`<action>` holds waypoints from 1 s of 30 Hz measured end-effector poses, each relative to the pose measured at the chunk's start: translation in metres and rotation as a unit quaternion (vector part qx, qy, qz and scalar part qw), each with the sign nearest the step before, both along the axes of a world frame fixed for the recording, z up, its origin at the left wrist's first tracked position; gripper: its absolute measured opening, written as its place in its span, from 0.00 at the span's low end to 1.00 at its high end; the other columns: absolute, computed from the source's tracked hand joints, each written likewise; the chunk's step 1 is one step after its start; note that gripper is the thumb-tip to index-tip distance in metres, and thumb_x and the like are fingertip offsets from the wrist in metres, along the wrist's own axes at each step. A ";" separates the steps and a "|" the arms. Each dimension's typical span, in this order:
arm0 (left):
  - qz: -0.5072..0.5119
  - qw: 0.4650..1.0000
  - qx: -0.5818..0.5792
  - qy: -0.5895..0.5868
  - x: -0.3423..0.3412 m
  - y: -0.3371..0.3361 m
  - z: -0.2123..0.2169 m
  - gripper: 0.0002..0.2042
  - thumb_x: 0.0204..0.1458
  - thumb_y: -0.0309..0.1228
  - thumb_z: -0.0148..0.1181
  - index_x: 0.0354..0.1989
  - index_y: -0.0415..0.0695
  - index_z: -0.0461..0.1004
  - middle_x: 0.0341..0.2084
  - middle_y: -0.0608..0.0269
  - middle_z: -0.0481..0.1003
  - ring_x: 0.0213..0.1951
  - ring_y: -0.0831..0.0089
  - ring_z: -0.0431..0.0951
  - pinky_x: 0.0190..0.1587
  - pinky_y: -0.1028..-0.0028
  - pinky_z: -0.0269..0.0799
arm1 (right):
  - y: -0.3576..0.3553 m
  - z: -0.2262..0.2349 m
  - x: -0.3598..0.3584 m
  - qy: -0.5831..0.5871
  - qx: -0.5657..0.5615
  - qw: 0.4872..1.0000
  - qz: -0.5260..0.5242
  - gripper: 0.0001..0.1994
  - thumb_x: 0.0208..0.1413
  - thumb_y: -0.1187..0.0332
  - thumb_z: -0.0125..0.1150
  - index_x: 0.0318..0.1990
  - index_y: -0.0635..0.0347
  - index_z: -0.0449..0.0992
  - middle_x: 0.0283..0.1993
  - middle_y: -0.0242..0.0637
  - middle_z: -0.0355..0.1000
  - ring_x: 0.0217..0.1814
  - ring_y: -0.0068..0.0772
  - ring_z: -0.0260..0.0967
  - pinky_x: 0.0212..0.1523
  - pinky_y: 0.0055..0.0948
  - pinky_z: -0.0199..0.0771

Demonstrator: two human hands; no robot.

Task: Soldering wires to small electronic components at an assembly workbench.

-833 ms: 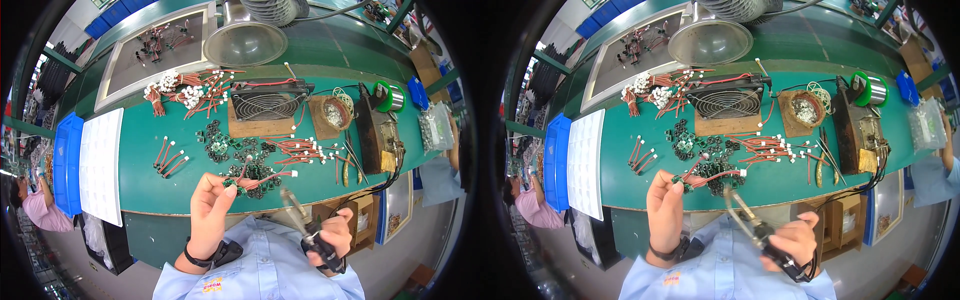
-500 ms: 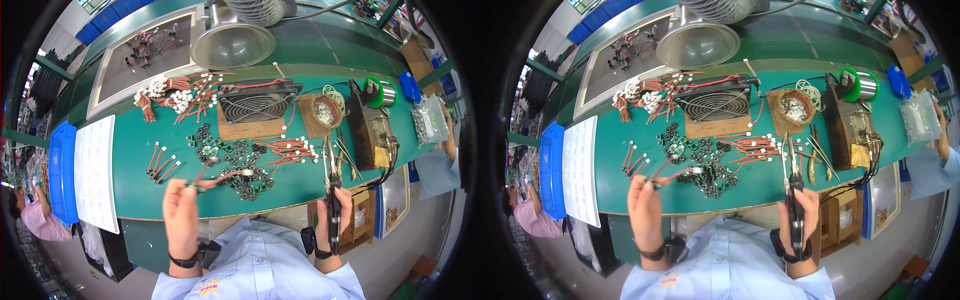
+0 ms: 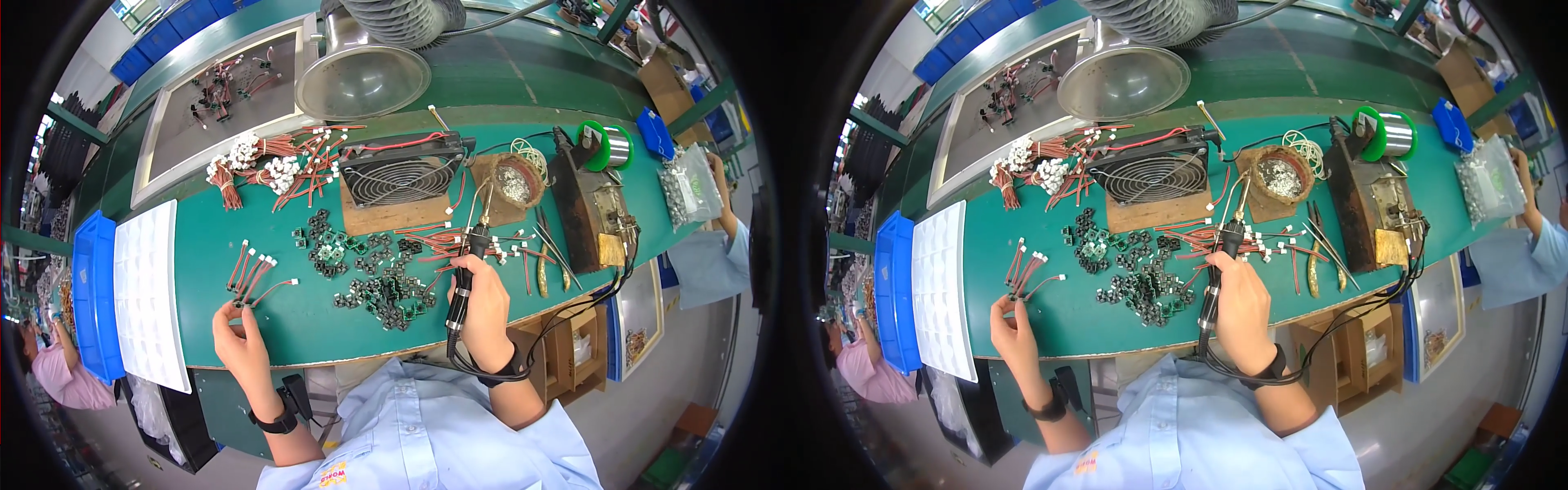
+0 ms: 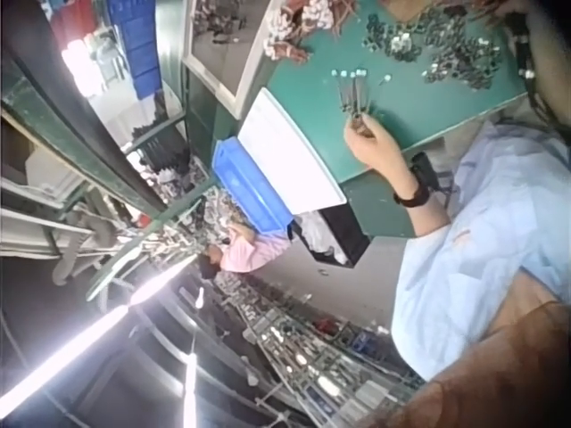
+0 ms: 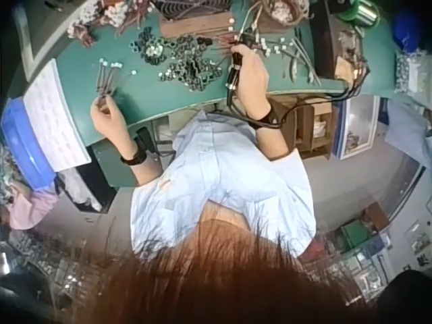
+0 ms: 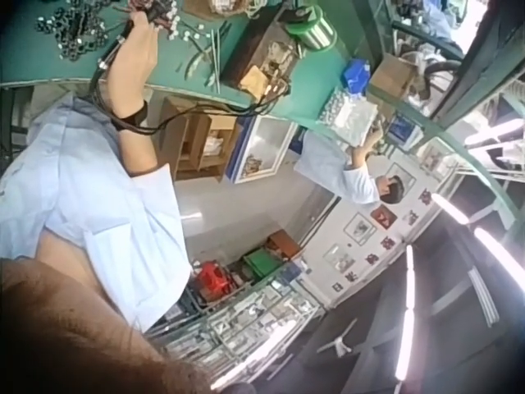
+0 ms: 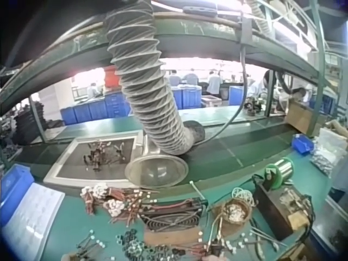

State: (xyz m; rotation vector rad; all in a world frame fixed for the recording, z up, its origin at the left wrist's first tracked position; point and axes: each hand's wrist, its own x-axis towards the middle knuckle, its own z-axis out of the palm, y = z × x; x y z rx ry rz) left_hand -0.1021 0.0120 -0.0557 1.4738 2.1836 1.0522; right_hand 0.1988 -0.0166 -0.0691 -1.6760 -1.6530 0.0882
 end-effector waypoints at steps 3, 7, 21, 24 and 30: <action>-0.008 0.993 0.070 0.096 0.016 0.001 0.010 0.11 0.50 0.24 0.55 0.41 0.36 0.68 0.32 0.59 0.71 0.26 0.76 0.67 0.31 0.77 0.63 | 0.004 -0.003 0.001 0.001 0.017 1.000 0.005 0.17 0.42 0.82 0.51 0.43 0.62 0.66 0.30 0.41 0.67 0.29 0.41 0.64 0.29 0.34 0.65; -0.105 0.981 0.130 0.099 0.054 -0.005 0.028 0.12 0.47 0.22 0.57 0.42 0.37 0.69 0.36 0.56 0.69 0.28 0.72 0.68 0.32 0.73 0.65 | 0.006 -0.004 0.008 -0.007 0.034 0.999 0.021 0.17 0.43 0.83 0.53 0.43 0.61 0.66 0.28 0.38 0.67 0.27 0.39 0.64 0.27 0.33 0.65; -0.502 0.854 0.049 -0.126 0.131 -0.025 0.043 0.08 0.41 0.18 0.60 0.31 0.39 0.72 0.30 0.56 0.71 0.29 0.64 0.73 0.32 0.71 0.69 | -0.044 0.029 -0.004 0.154 0.080 0.968 0.183 0.23 0.37 0.81 0.68 0.43 0.57 0.65 0.31 0.37 0.74 0.26 0.31 0.70 0.23 0.24 0.67; -0.508 0.850 0.029 -0.137 0.131 -0.031 0.040 0.07 0.41 0.18 0.60 0.30 0.39 0.72 0.29 0.56 0.71 0.29 0.64 0.73 0.33 0.71 0.69 | -0.049 0.032 -0.006 0.184 0.045 0.965 0.184 0.23 0.38 0.81 0.67 0.42 0.57 0.65 0.30 0.36 0.74 0.25 0.31 0.70 0.23 0.24 0.67; -0.504 0.860 0.071 -0.042 0.124 -0.032 0.042 0.07 0.40 0.19 0.61 0.29 0.40 0.73 0.30 0.59 0.72 0.30 0.63 0.72 0.33 0.71 0.67 | -0.049 0.032 -0.009 0.183 0.033 0.968 0.170 0.21 0.39 0.81 0.67 0.42 0.58 0.65 0.29 0.36 0.74 0.24 0.31 0.70 0.23 0.23 0.67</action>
